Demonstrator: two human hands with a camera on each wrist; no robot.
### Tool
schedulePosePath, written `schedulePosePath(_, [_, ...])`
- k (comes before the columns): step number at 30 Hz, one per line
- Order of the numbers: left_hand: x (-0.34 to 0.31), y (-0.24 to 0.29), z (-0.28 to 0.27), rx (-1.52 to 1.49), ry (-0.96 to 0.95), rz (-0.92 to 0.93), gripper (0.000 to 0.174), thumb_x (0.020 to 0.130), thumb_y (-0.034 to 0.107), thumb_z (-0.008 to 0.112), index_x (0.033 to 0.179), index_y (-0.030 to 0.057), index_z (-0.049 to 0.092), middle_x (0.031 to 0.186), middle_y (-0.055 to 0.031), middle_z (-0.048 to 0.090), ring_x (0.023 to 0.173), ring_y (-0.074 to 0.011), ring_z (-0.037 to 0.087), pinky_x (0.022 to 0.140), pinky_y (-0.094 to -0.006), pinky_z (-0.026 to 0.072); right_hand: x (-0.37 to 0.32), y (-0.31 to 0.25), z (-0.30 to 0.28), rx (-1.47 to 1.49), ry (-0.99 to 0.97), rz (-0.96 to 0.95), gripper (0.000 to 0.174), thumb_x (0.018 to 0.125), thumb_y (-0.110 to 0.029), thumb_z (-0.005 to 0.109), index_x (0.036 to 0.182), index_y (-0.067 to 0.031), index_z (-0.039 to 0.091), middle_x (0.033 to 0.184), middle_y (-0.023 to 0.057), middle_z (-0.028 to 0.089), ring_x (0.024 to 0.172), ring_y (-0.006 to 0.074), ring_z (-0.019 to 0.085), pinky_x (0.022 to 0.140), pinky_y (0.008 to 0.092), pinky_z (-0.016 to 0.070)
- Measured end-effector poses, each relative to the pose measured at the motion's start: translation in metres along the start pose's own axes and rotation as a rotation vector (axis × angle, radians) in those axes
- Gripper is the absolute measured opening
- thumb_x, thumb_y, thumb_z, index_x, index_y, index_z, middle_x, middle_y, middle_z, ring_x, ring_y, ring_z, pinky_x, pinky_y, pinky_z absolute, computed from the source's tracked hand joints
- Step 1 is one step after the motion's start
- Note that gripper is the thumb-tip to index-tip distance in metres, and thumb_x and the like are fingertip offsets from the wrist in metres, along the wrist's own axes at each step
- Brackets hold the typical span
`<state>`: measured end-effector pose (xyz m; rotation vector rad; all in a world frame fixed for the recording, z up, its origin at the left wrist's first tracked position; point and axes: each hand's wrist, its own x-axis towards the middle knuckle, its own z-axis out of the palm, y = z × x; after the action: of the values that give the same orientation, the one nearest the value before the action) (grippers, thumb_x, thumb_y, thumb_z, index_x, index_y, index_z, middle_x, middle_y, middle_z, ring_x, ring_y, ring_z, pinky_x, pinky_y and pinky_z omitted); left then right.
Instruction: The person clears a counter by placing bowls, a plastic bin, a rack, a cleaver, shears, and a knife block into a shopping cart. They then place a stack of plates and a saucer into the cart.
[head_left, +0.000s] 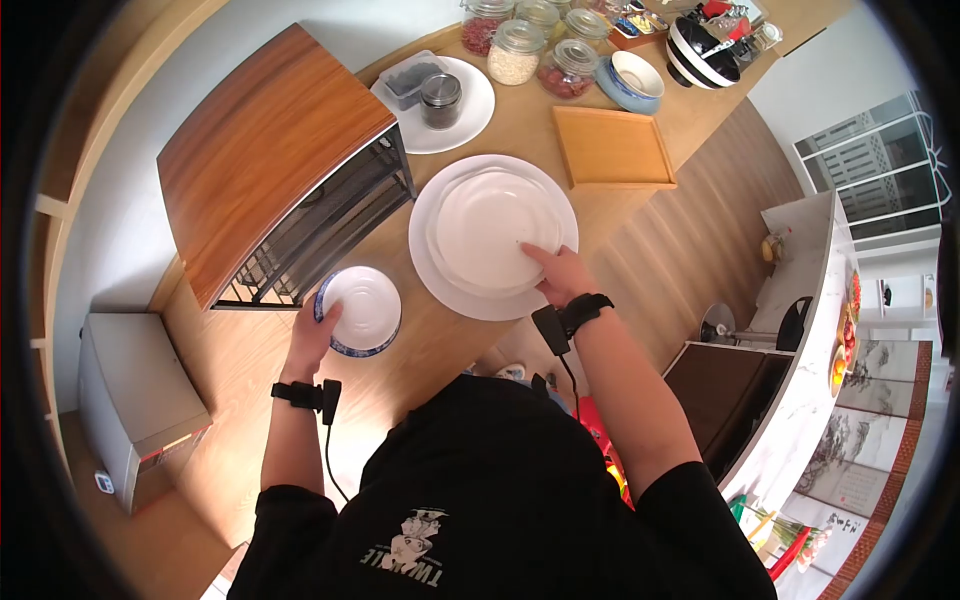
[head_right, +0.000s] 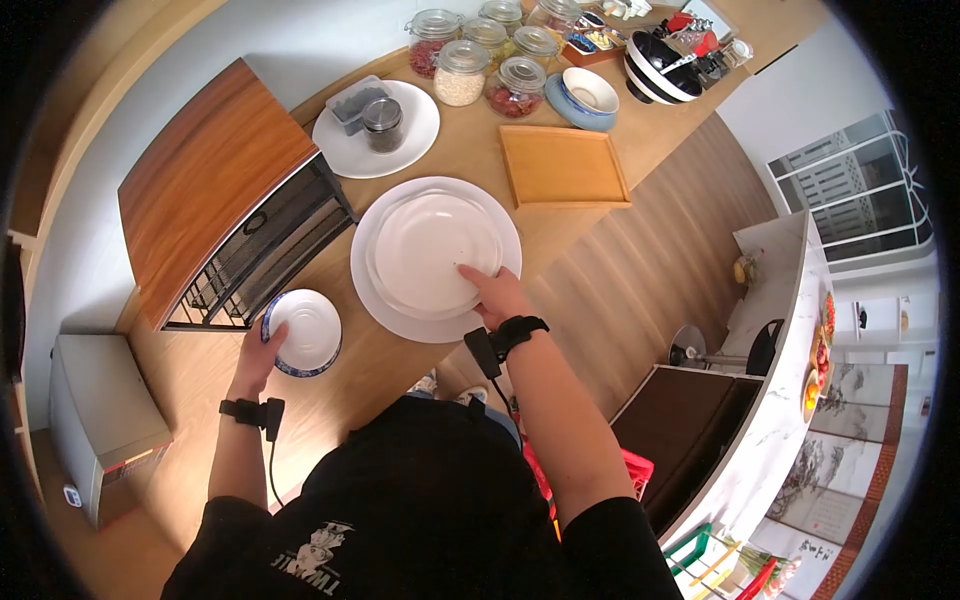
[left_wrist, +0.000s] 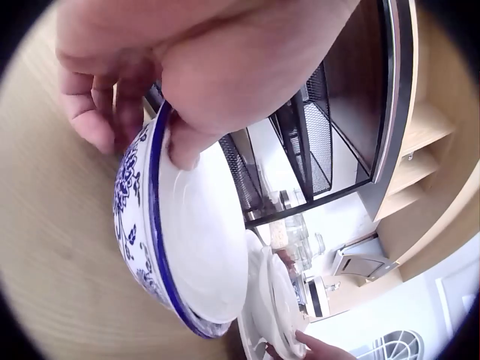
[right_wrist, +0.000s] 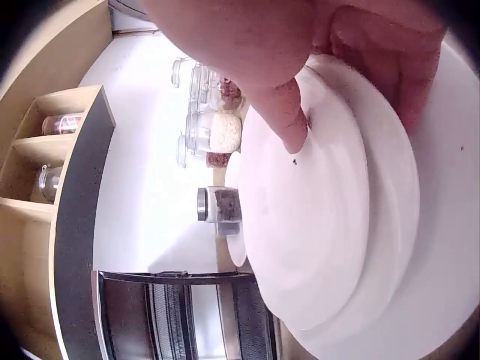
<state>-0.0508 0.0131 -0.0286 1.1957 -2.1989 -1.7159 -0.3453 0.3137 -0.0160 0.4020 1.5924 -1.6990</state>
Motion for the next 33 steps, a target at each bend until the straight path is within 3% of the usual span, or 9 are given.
schedulePosePath(10, [0.008, -0.011, -0.001, 0.101, 0.057, 0.058, 0.045, 0.093, 0.027, 0.069, 0.126, -0.0012, 0.059, 0.114, -0.0127, 0.069, 0.102, -0.0187, 0.063, 0.09, -0.0327, 0.0498, -0.013, -0.005, 0.011, 0.071, -0.019, -0.061, 0.051, 0.086, -0.008, 0.072, 0.131, 0.0034, 0.05, 0.123, 0.0169, 0.063, 0.107, 0.0289, 0.066, 0.085, 0.0395, 0.0585])
schedulePosePath(16, [-0.035, 0.045, -0.005, 0.704, 0.293, 0.175, 0.048, 0.088, 0.031, 0.072, 0.124, 0.0012, 0.059, 0.101, -0.0206, 0.068, 0.095, -0.0339, 0.066, 0.084, -0.0398, 0.0526, -0.012, 0.003, 0.012, 0.079, -0.003, -0.087, 0.049, 0.088, -0.007, 0.071, 0.13, 0.0055, 0.051, 0.121, 0.0182, 0.064, 0.105, 0.0297, 0.067, 0.089, 0.0395, 0.058])
schedulePosePath(18, [-0.062, 0.087, 0.002, 0.889, 0.384, 0.404, 0.049, 0.088, 0.033, 0.071, 0.124, 0.0034, 0.059, 0.089, -0.0172, 0.068, 0.084, -0.0339, 0.067, 0.076, -0.0414, 0.0536, -0.015, 0.004, 0.014, 0.065, 0.004, -0.088, 0.049, 0.087, -0.006, 0.071, 0.13, 0.0055, 0.052, 0.121, 0.0178, 0.064, 0.104, 0.0284, 0.067, 0.087, 0.0379, 0.0579])
schedulePosePath(21, [-0.093, 0.134, 0.033, 0.531, -0.111, 0.162, 0.041, 0.09, 0.028, 0.07, 0.123, 0.0051, 0.06, 0.078, -0.0101, 0.068, 0.068, -0.0235, 0.066, 0.067, -0.0351, 0.0526, -0.008, 0.015, 0.009, 0.164, -0.016, -0.144, 0.047, 0.084, -0.009, 0.074, 0.125, 0.0045, 0.056, 0.115, 0.0157, 0.067, 0.096, 0.0272, 0.069, 0.076, 0.0362, 0.0581])
schedulePosePath(23, [-0.088, 0.126, 0.058, 0.322, -0.554, 0.059, 0.044, 0.094, 0.036, 0.067, 0.123, 0.0041, 0.061, 0.087, -0.0086, 0.07, 0.081, -0.0163, 0.066, 0.075, -0.0309, 0.0524, -0.007, 0.017, 0.004, 0.165, -0.009, -0.15, 0.048, 0.085, -0.009, 0.074, 0.126, 0.0043, 0.055, 0.116, 0.0158, 0.067, 0.098, 0.0274, 0.069, 0.077, 0.0369, 0.0581])
schedulePosePath(25, [-0.07, 0.1, 0.093, 0.195, -0.722, -0.036, 0.051, 0.095, 0.044, 0.063, 0.122, 0.0009, 0.059, 0.105, -0.0143, 0.069, 0.1, -0.0228, 0.067, 0.083, -0.0352, 0.053, -0.012, 0.017, -0.002, 0.17, -0.001, -0.149, 0.048, 0.085, -0.009, 0.074, 0.127, 0.0041, 0.054, 0.118, 0.0159, 0.066, 0.099, 0.0277, 0.069, 0.077, 0.0375, 0.0582])
schedulePosePath(26, [-0.062, 0.09, 0.109, 0.195, -0.721, -0.033, 0.051, 0.095, 0.044, 0.063, 0.122, 0.0009, 0.059, 0.105, -0.0143, 0.069, 0.1, -0.0228, 0.067, 0.083, -0.0352, 0.053, -0.016, 0.014, -0.005, 0.188, -0.001, -0.143, 0.049, 0.087, -0.008, 0.072, 0.13, 0.0039, 0.052, 0.121, 0.0168, 0.065, 0.105, 0.0284, 0.067, 0.086, 0.0382, 0.0564])
schedulePosePath(28, [-0.047, 0.069, 0.137, -0.354, -0.616, -0.532, 0.052, 0.097, 0.046, 0.06, 0.123, 0.0018, 0.056, 0.123, -0.013, 0.062, 0.114, -0.0261, 0.061, 0.093, -0.0382, 0.0509, -0.03, 0.009, -0.018, 0.207, 0.007, -0.134, 0.049, 0.088, -0.008, 0.069, 0.133, 0.0036, 0.05, 0.125, 0.0176, 0.063, 0.11, 0.029, 0.065, 0.094, 0.039, 0.0546])
schedulePosePath(33, [-0.023, 0.05, 0.169, -0.714, -0.492, -0.486, 0.058, 0.097, 0.044, 0.062, 0.135, 0.0033, 0.046, 0.127, -0.0126, 0.059, 0.12, -0.0248, 0.056, 0.101, -0.0398, 0.0478, -0.074, -0.013, -0.058, 0.271, -0.037, -0.222, 0.048, 0.091, -0.01, 0.067, 0.135, 0.0019, 0.05, 0.132, 0.0148, 0.061, 0.116, 0.0261, 0.062, 0.101, 0.0387, 0.0503])
